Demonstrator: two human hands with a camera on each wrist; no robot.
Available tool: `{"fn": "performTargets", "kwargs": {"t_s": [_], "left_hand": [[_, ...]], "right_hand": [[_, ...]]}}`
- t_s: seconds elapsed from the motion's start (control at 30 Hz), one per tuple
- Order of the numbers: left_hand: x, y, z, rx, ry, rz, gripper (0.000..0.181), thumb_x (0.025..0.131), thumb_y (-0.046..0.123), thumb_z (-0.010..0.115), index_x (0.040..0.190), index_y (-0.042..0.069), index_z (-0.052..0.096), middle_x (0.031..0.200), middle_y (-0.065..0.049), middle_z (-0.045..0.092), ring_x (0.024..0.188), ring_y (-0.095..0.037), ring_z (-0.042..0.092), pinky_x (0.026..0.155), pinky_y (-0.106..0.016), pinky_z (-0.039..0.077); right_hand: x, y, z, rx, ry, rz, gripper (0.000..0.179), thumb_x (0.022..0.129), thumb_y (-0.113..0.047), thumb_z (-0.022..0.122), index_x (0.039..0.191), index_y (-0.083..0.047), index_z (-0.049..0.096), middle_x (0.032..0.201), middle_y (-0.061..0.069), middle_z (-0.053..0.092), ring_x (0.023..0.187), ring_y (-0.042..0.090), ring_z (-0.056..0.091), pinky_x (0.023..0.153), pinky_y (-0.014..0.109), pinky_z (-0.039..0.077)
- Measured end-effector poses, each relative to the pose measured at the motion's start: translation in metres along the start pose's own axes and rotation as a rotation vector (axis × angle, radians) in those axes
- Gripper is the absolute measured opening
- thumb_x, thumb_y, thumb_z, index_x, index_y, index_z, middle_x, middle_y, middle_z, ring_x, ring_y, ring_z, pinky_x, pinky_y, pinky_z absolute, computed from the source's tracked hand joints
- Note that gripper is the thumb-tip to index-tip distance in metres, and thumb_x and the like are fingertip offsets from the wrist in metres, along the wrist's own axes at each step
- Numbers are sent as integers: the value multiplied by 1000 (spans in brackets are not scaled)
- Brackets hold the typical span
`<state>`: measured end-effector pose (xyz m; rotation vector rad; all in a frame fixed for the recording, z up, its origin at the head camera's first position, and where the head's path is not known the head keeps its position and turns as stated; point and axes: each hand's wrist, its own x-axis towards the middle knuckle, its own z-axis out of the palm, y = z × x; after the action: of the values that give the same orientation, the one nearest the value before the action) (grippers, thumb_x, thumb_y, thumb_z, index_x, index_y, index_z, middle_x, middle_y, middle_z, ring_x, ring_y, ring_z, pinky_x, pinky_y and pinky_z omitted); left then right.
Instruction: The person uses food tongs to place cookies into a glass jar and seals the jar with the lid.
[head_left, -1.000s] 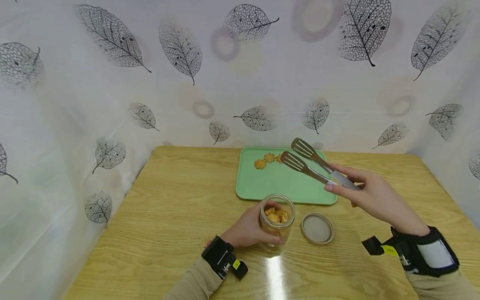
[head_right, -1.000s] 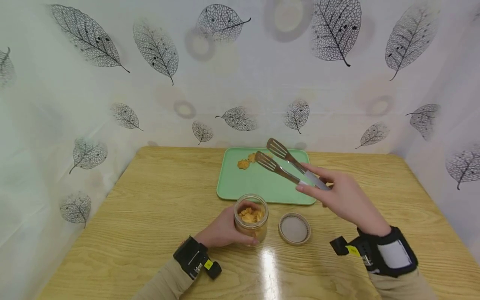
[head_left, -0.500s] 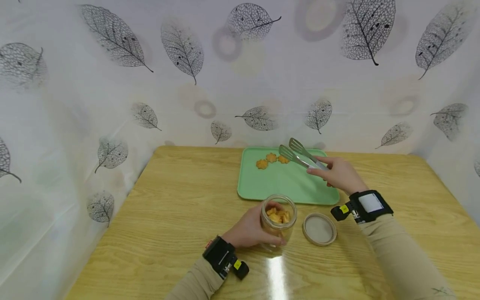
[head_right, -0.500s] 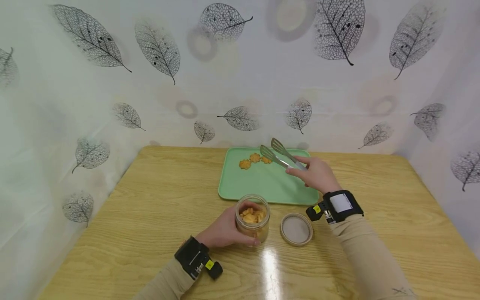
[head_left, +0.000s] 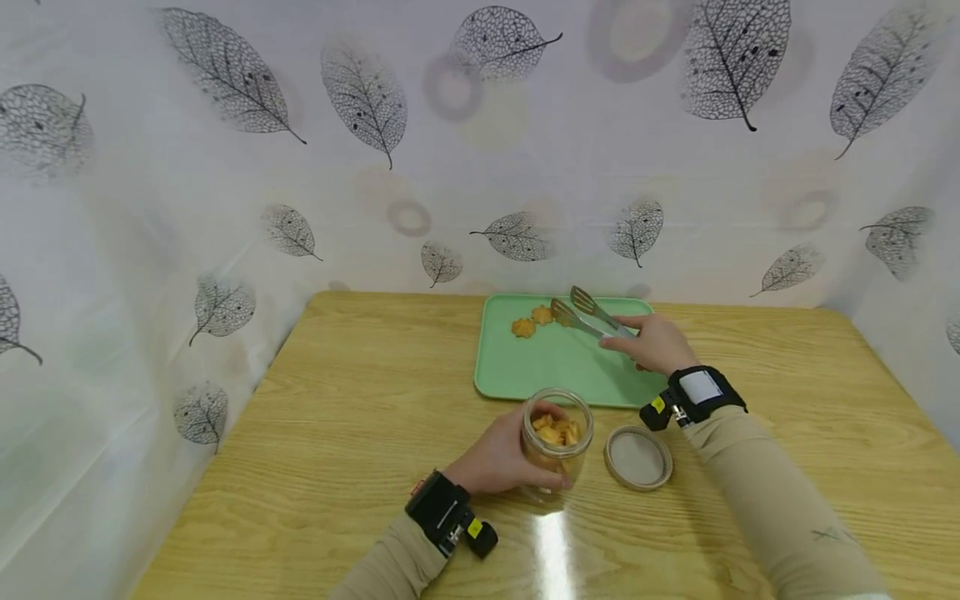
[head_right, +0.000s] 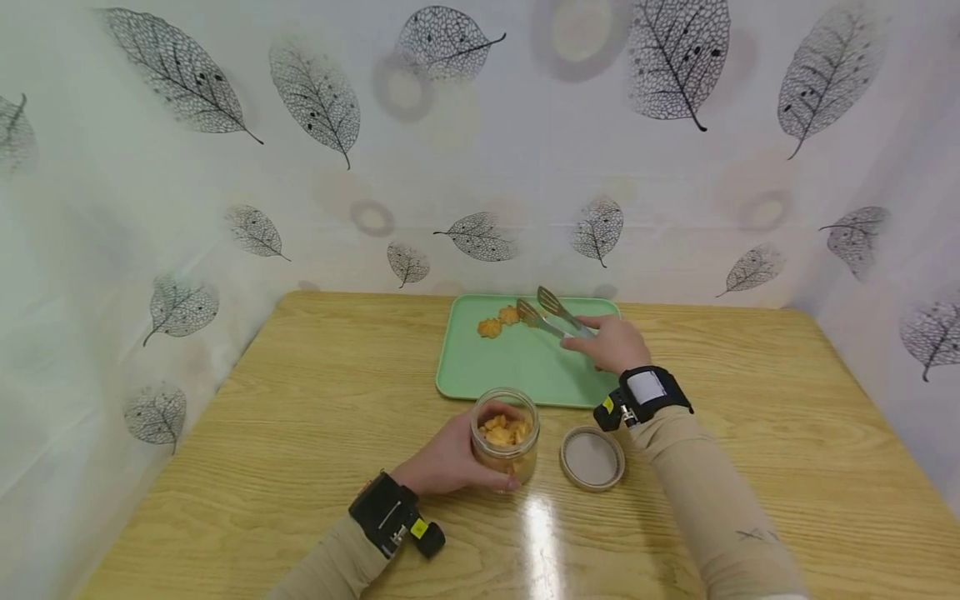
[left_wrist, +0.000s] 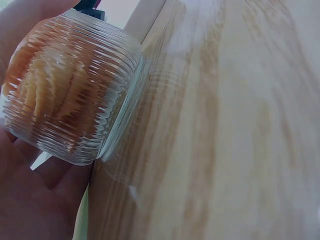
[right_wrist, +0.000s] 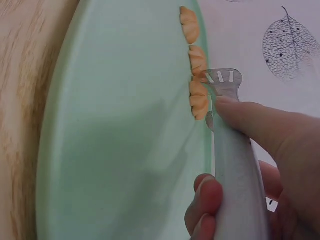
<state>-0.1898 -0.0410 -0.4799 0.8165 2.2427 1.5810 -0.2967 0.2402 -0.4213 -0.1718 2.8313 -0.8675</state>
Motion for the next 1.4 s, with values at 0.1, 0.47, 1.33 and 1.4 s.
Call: {"fn": "performTargets", "kwargs": {"t_s": [0.1, 0.47, 1.33, 1.4], "left_hand": [[0, 0, 0, -1, -6, 0, 75, 68, 30, 95, 132, 25, 57, 129, 9, 62, 124, -8, 56, 112, -35, 45], [0, -1, 0, -2, 6, -8, 76, 67, 30, 95, 133, 22, 58, 130, 8, 62, 124, -8, 56, 114, -36, 43], [-2, 0, 0, -23, 8, 21, 76, 69, 28, 94, 135, 17, 58, 130, 6, 62, 125, -10, 56, 113, -37, 44], [-2, 0, 1, -29, 5, 14, 76, 69, 28, 94, 135, 17, 58, 130, 5, 62, 124, -10, 56, 112, -37, 45]], "right_hand": [[3, 3, 4, -14, -13, 2, 76, 95, -48, 65, 153, -2, 48, 45, -5, 39, 43, 17, 50, 45, 29, 34], [5, 10, 12, -3, -18, 11, 74, 97, -45, 62, 154, 0, 46, 47, -5, 40, 41, 11, 42, 45, 28, 33], [-118, -7, -35, 4, 98, -87, 76, 96, -56, 59, 156, -11, 46, 65, 6, 56, 46, 16, 49, 43, 31, 39], [-131, -13, -43, -13, 120, -88, 74, 96, -55, 60, 157, -14, 47, 65, 5, 54, 47, 15, 49, 44, 30, 40]]}}
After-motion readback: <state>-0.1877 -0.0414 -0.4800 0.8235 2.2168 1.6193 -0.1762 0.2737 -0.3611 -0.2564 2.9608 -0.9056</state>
